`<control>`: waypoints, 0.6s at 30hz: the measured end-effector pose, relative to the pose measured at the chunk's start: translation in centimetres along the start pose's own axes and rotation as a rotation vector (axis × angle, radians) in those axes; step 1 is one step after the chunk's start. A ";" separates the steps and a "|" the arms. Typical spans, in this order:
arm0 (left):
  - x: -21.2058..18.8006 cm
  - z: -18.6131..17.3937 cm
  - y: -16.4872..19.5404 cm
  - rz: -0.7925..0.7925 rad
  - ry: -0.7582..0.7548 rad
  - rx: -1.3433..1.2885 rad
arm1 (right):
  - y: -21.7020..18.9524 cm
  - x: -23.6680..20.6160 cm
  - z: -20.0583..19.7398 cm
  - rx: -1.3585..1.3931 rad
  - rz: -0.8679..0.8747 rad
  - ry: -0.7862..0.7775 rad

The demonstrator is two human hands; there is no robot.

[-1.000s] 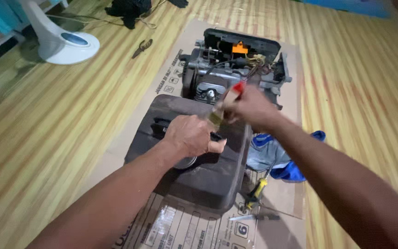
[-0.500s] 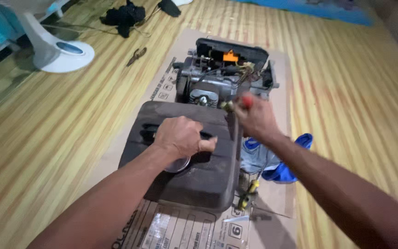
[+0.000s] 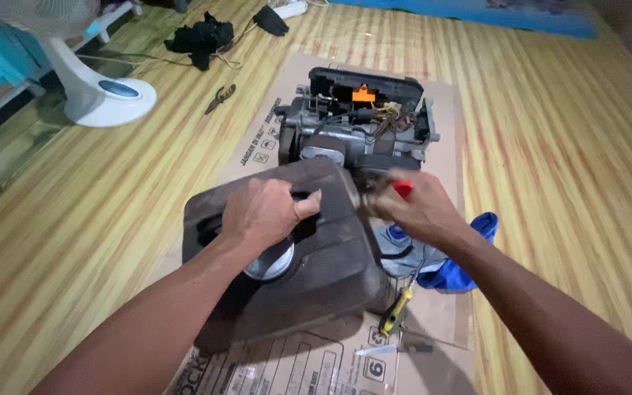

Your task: The person works on a small gasoline engine laid on cardboard on the floor, holding the cylinder head assembly and using a wrench to loosen and tighten bolts on it. They then lift the engine's fuel tank, position it, and wipe parts with a cloth.

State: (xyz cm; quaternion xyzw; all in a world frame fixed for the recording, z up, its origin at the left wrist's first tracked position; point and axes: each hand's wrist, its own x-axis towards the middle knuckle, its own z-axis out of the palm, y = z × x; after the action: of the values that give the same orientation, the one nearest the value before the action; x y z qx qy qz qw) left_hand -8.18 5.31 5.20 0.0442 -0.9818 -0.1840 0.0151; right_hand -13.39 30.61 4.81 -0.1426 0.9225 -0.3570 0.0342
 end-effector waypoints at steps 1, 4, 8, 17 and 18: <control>0.0 -0.3 0.1 0.003 -0.003 0.013 | 0.5 -0.4 -0.2 -0.002 -0.027 -0.061; -0.6 -1.0 0.5 -0.004 -0.030 0.020 | 0.9 -2.2 -0.2 0.236 -0.021 0.100; -0.8 -1.4 1.3 0.013 -0.001 -0.034 | -2.7 -6.8 4.1 -0.136 -0.658 0.147; -0.7 -1.6 1.9 -0.105 -0.015 -0.122 | -5.9 -5.0 1.0 0.072 -0.258 0.051; -0.4 -1.6 2.1 -0.133 -0.018 -0.131 | -5.8 -5.0 1.4 0.002 -0.421 0.169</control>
State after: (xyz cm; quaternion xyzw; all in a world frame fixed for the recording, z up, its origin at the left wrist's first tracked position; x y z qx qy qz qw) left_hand -7.84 6.73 7.48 0.1063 -0.9627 -0.2487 -0.0033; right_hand -7.00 26.99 7.45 -0.3015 0.8717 -0.3677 -0.1185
